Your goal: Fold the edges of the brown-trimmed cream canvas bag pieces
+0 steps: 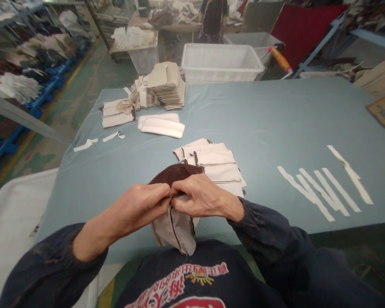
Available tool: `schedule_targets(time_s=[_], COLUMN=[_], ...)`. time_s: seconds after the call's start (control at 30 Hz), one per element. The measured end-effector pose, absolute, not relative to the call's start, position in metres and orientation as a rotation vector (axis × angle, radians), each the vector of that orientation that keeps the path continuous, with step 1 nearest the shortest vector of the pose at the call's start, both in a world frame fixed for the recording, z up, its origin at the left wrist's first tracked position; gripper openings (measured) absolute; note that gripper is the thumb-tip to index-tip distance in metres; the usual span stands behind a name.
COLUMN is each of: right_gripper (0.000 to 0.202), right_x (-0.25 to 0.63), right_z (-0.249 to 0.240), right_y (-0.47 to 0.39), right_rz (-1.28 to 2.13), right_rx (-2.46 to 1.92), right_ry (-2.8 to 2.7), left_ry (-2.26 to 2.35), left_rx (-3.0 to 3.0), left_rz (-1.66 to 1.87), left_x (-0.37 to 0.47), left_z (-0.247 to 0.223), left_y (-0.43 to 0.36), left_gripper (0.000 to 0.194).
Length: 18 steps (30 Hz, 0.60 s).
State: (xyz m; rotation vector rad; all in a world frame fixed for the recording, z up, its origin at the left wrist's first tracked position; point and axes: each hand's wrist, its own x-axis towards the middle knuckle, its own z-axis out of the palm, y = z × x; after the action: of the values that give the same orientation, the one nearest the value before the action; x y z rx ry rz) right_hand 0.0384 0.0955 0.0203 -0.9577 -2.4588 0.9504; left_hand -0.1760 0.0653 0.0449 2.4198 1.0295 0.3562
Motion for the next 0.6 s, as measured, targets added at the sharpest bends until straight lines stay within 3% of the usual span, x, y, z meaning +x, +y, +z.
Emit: schedule_targets(time_s=[0.33,0.6], right_gripper=[0.013,0.018], right_x=[0.043,0.035], right_z=[0.031,0.010], right_y=[0.093,0.085], right_rz=[1.703,1.999], right_rx=[-0.870,-0.857], right_ry=[-1.993,-1.680], left_ry=[0.870,0.789], left_rx=[2.691,2.770], left_rz=[0.474,0.444], left_x=[-0.185,-0.186], left_z=[0.044,0.043], left_y=[0.055,0.052], left_gripper=[0.033,0.032])
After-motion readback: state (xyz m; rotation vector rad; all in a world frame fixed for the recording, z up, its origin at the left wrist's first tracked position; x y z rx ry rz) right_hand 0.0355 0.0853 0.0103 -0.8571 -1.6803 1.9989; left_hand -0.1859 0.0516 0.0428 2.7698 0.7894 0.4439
